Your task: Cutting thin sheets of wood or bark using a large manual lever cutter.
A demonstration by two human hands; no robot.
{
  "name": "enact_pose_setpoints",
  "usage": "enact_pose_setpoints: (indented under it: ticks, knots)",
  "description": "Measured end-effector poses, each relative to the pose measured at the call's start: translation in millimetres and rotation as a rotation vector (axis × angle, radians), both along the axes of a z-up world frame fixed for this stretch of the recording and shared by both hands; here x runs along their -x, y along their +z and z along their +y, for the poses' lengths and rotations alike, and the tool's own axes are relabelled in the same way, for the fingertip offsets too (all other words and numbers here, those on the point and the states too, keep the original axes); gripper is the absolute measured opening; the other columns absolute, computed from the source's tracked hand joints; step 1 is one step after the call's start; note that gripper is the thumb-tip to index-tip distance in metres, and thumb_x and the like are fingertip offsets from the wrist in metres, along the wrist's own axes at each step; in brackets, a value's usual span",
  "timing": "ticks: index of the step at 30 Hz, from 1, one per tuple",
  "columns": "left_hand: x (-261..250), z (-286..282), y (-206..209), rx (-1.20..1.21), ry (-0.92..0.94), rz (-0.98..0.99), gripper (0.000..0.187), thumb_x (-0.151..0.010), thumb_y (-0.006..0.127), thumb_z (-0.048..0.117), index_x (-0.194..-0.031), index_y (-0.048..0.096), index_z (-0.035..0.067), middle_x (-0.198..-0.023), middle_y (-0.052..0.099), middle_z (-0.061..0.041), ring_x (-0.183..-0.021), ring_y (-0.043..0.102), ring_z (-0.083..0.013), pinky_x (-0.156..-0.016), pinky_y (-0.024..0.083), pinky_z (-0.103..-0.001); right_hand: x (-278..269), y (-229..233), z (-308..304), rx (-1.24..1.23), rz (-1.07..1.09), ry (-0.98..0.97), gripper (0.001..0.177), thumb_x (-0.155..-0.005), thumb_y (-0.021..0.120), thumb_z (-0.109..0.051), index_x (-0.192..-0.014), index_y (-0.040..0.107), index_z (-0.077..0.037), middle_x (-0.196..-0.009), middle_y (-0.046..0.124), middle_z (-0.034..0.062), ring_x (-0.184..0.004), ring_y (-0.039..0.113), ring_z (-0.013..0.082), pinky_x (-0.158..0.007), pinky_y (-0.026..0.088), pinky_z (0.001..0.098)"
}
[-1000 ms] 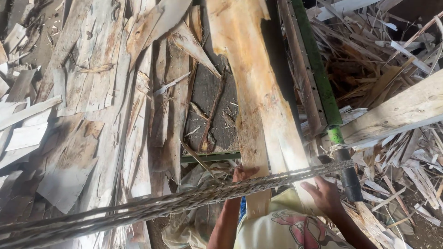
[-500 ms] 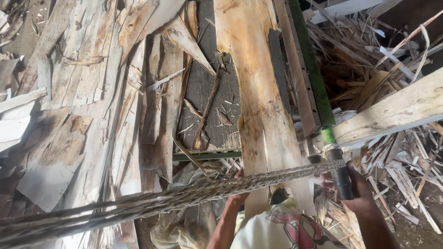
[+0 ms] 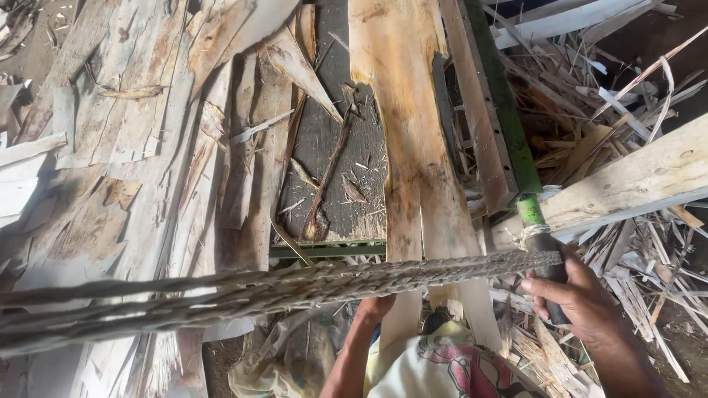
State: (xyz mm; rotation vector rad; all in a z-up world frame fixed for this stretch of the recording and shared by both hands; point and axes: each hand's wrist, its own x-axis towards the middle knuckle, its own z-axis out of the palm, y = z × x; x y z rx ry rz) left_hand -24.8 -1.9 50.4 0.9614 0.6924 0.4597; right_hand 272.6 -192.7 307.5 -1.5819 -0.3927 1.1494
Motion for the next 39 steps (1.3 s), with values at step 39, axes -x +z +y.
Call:
enact_pose_setpoints:
  ticks: [39]
  knots:
    - [-23.4, 7.3, 123.0, -0.403, -0.159, 0.483, 0.037, -0.085, 0.074, 0.008, -0.119, 0.068, -0.001, -0.099, 0.08, -0.018, -0.089, 0.076, -0.0238, -0.081, 0.06, -0.039, -0.1, -26.8, 5.0, -0.008, -0.039, 0.046, 0.067, -0.066, 0.064, 0.004, -0.131, 0.046, -0.001, -0.078, 0.056, 0.0113, -0.047, 0.059, 0.0213, -0.036, 0.056, 0.0396]
